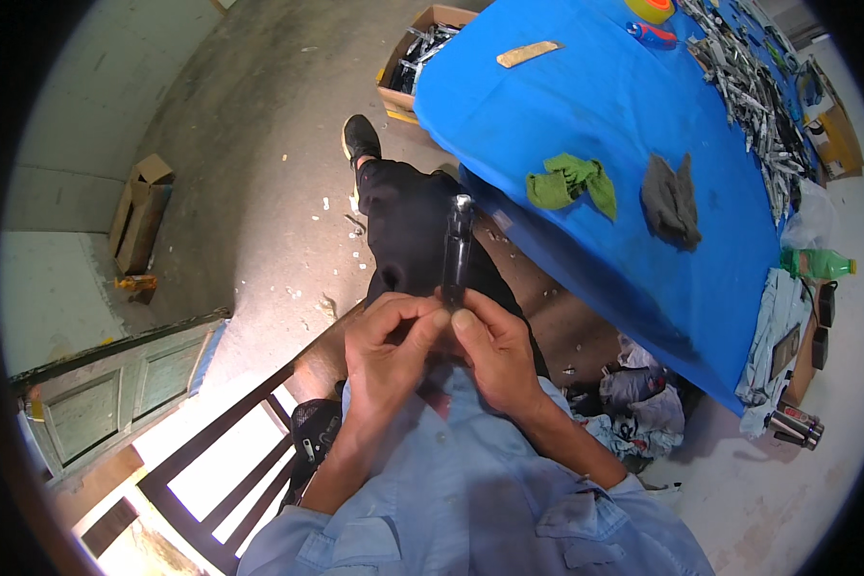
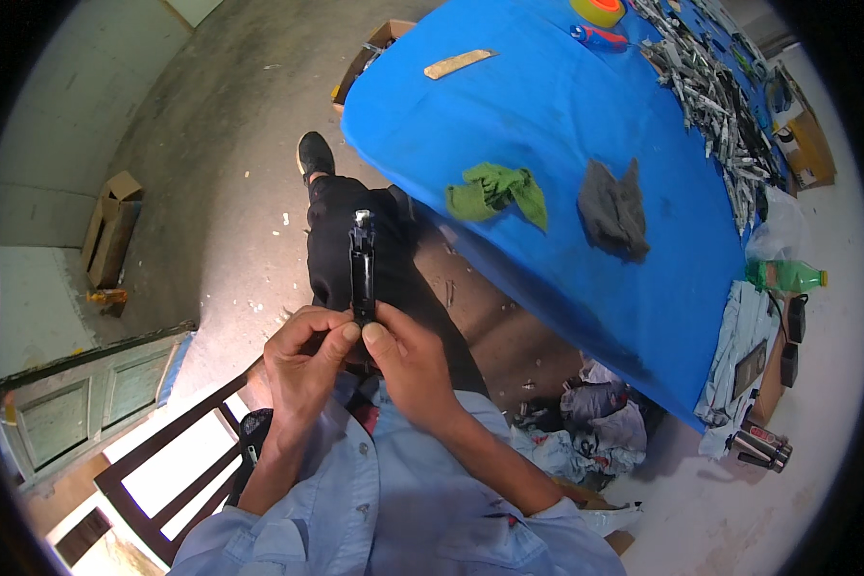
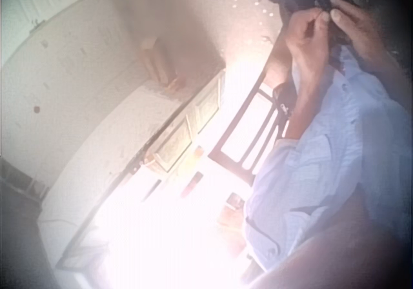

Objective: The person wipes a small electronic component with a green cloth, applies a substance from a tube to it, and uses a small tool to assemble parts.

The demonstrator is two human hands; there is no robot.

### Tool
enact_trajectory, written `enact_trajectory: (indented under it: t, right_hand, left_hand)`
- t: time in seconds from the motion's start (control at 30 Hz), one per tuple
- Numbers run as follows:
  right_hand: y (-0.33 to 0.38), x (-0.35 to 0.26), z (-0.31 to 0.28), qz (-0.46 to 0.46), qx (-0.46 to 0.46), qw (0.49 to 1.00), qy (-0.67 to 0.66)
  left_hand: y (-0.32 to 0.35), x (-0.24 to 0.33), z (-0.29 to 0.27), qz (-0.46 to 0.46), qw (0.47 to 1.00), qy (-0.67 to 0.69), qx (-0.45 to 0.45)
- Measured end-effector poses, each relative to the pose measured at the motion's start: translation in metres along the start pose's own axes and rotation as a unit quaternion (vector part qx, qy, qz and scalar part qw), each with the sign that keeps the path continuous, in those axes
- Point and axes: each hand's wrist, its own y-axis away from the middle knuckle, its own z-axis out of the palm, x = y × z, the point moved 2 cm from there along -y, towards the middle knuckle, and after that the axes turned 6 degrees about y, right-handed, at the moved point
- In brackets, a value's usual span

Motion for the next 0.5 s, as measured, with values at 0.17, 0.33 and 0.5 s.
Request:
enact_trajectory:
  t: [0.17,0.33,0.5]
  right_hand:
    - [-0.006,-0.003,0.002,0.058,0.0,0.989,-0.139]
    - [-0.009,0.004,-0.002,0.065,-0.004,0.987,-0.148]
    - [-0.01,0.009,-0.006,0.099,-0.002,0.98,-0.171]
  left_hand:
    - [-0.008,-0.006,-0.004,-0.105,0.991,0.085,0.008]
    - [-0.012,-0.005,-0.001,-0.083,0.994,0.065,-0.017]
    - [-0.013,-0.008,-0.005,-0.109,0.993,0.045,-0.027]
